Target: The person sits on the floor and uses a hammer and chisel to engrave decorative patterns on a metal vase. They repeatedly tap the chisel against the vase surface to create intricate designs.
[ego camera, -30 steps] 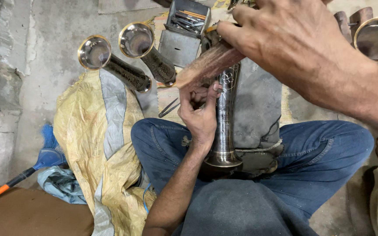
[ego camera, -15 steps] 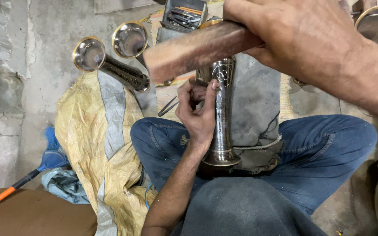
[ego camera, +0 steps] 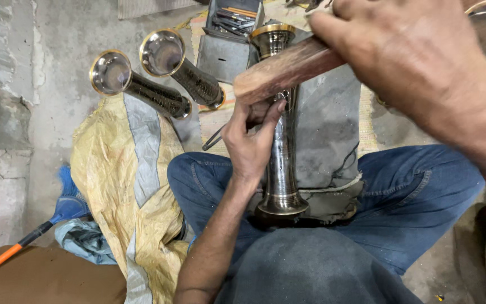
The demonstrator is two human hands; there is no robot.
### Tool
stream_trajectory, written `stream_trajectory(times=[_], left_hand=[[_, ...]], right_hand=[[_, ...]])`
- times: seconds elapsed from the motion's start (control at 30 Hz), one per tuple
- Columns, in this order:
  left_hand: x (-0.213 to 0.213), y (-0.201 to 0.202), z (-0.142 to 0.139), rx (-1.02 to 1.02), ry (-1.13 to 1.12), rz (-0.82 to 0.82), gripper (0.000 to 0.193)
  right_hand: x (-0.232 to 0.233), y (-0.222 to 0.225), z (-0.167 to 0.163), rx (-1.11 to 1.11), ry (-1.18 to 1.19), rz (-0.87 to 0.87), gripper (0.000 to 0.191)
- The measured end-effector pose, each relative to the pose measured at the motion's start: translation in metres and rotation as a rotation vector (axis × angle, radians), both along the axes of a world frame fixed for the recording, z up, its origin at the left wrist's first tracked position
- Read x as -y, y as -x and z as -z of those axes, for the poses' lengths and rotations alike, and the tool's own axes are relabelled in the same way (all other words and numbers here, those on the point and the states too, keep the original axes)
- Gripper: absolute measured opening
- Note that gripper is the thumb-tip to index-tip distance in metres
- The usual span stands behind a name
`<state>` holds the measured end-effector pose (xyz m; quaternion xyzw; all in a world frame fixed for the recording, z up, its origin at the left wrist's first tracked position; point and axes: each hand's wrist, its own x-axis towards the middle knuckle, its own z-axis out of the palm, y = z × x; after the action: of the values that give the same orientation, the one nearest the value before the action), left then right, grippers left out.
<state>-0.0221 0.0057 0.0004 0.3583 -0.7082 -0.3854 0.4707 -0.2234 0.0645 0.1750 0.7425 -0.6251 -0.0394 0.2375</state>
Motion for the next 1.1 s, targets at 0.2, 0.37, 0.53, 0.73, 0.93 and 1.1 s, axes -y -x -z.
stream_trajectory(times=[0.2, 0.37, 0.53, 0.73, 0.93, 1.1], left_hand=[[0.014, 0.001, -0.018, 0.098, -0.008, 0.145, 0.033], [0.033, 0.003, -0.027, 0.224, 0.109, 0.284, 0.038], [0.044, 0.004, -0.029, 0.334, 0.160, 0.445, 0.042], [0.056, 0.023, -0.036, 0.485, 0.247, 0.642, 0.035], [0.057, 0.026, -0.054, 0.556, 0.335, 0.737, 0.040], [0.053, 0.031, -0.060, 0.647, 0.289, 0.795, 0.037]], right_hand=[[-0.003, 0.020, 0.030, 0.104, 0.117, -0.034, 0.030], [-0.014, 0.039, 0.059, 0.409, 0.093, -0.003, 0.030], [-0.032, 0.045, 0.117, 0.895, 0.134, 0.172, 0.027], [-0.053, 0.033, 0.183, 1.220, 0.216, 0.394, 0.024], [-0.076, 0.009, 0.216, 1.384, 0.392, 0.358, 0.029], [-0.085, 0.005, 0.232, 1.305, 0.466, 0.398, 0.029]])
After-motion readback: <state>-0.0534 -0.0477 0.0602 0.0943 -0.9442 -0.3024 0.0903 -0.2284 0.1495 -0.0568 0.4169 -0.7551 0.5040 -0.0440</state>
